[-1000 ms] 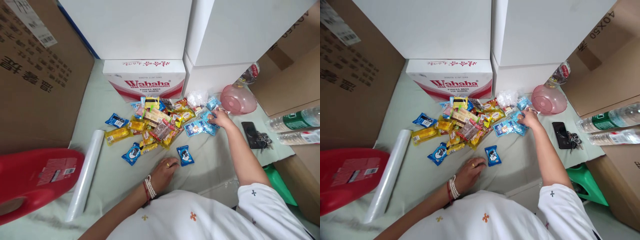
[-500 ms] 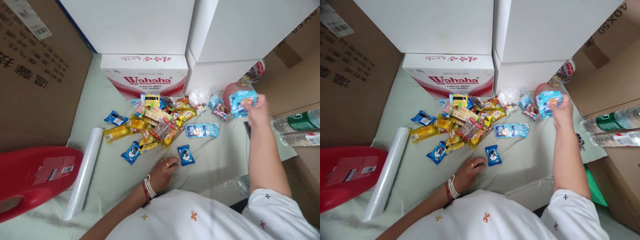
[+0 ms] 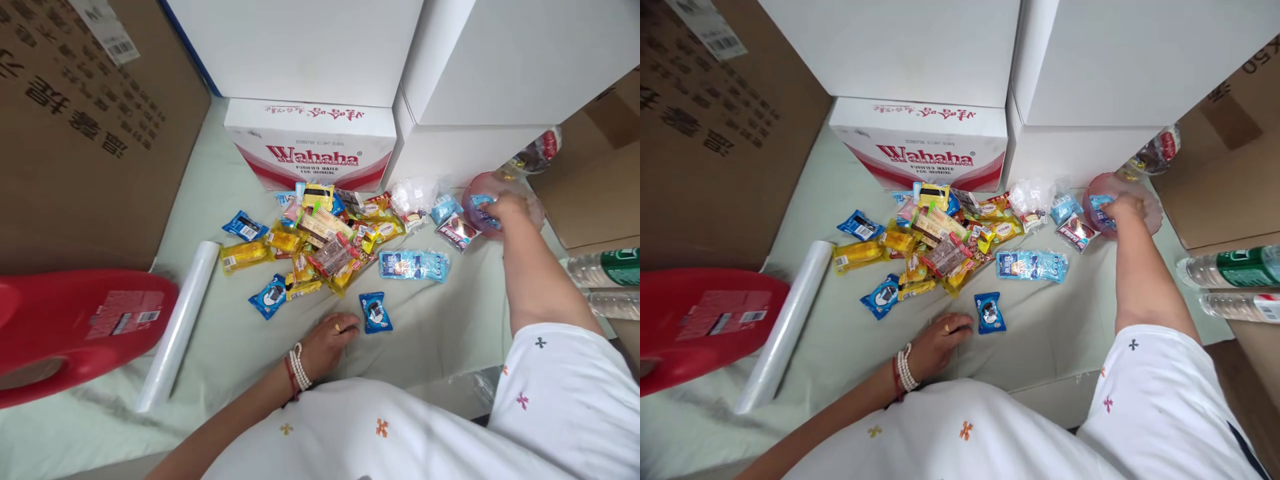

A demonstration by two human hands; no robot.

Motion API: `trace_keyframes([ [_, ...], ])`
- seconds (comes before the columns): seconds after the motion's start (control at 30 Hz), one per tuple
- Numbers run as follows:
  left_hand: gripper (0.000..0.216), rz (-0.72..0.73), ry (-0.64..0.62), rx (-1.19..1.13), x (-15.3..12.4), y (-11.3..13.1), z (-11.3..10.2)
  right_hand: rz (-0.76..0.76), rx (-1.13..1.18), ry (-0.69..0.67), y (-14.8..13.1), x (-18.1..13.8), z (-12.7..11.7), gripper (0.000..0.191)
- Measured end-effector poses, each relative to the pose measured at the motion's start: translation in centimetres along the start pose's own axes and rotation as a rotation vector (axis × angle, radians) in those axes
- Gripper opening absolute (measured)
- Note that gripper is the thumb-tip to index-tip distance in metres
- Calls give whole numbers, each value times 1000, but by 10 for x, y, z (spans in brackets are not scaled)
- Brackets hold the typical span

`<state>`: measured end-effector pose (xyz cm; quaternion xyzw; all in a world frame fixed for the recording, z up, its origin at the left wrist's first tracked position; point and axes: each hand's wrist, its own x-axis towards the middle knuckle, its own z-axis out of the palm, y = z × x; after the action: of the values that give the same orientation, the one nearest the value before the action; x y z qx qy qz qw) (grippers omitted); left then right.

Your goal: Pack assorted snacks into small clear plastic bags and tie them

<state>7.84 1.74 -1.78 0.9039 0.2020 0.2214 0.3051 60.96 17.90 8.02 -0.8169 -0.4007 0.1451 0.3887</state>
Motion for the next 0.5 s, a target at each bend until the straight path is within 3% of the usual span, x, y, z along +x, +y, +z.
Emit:
trace_keyframes([
  [0.07,46,-4,-4,2,1,0,-1,-145,-186,88,-8,-18,-6,19],
  [0.1,46,-2,-5,-1,2,0,-2,-234,-248,69,-10,-33,-7,17],
  [0.23,46,21,16,4,3,1,-3,-448,-311,-506,-4,-111,9,35],
  [0.3,45,23,27,12,3,0,-3,-448,-368,-664,6,-147,20,49],
  [0.4,44,25,25,16,3,1,-4,-325,-388,-603,21,-183,21,45],
  [0.5,41,22,24,11,3,1,-5,-189,-310,-466,28,-189,-5,36],
])
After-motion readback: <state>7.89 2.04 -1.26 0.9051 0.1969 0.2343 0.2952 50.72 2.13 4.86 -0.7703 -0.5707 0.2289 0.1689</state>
